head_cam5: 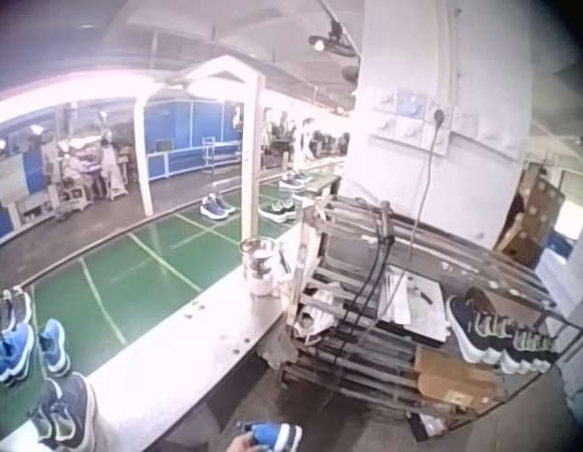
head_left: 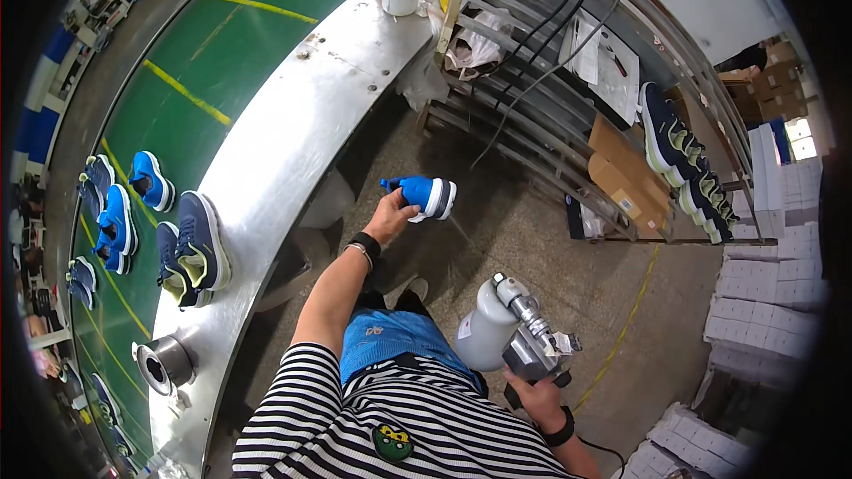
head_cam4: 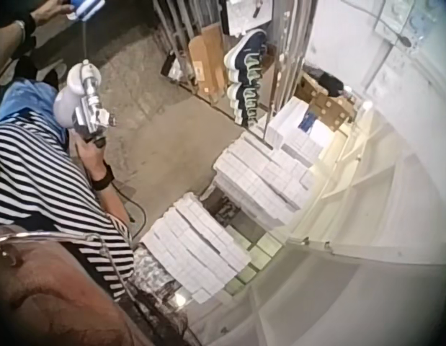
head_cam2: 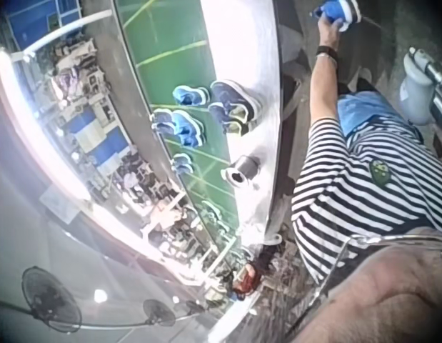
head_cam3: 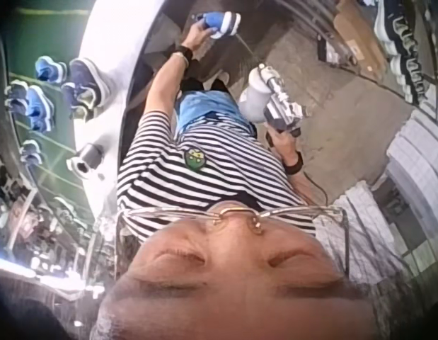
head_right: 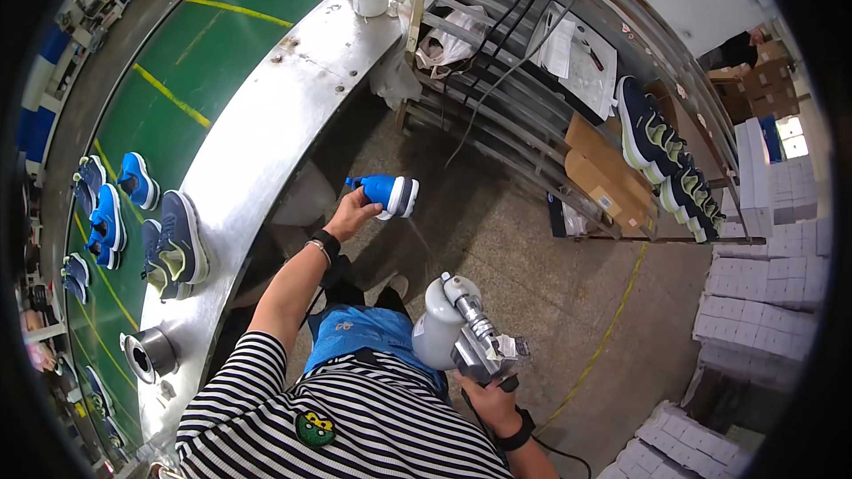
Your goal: The person wipes the exterior of blue and dark blue sneakers on a factory assembly line using a white cloth. They handle the shoes one at a time, rotating them to clean different sides, and place them back on the moving conveyor belt.
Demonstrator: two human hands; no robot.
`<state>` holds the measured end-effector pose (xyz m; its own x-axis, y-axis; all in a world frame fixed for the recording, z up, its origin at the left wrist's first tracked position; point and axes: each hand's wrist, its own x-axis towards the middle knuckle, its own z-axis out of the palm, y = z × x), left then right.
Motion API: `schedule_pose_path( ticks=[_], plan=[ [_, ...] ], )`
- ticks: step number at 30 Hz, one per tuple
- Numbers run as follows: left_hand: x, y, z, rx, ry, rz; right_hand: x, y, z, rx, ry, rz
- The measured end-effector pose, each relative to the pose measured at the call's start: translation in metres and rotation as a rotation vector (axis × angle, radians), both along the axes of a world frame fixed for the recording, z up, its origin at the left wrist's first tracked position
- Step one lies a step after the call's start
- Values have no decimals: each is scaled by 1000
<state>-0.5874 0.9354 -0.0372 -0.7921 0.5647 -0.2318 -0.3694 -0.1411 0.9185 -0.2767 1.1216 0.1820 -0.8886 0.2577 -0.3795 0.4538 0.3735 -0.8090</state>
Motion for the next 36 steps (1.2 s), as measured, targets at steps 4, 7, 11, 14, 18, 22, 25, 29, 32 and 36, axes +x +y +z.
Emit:
schedule_pose_path(
  ticks=[4, 7, 11, 14, 18, 22, 25, 29, 32, 36],
  plan=[
    [-1, -3, -4, 1, -4, -17, 4, -1, -2, -37, -76, -29],
    [-2, -7, -3, 32, -20, -38, 3, -3, 0, -42, -71, -22],
    [-1, -11, -2, 47, -32, -44, 2, -3, 1, -31, -49, 1],
    [1, -13, -3, 30, -40, -50, 2, -3, 1, -40, -40, 7],
    [3, -14, -1, 13, -65, -40, 2, -1, 1, -18, -32, 39],
    [4, -16, -4, 58, -65, -34, 6, 1, -4, -28, -23, 39],
    [5, -17, -4, 43, -56, -34, -1, -3, 5, 7, -6, 38],
    [6, -18, -2, 15, -38, -38, 5, 0, -2, -81, -15, 15],
    [7, -19, -3, 4, -37, -34, 5, 0, -2, -71, -34, 23],
    [8, -20, 0, 28, -53, -17, 3, -2, 2, -49, -39, 30]
  ],
)
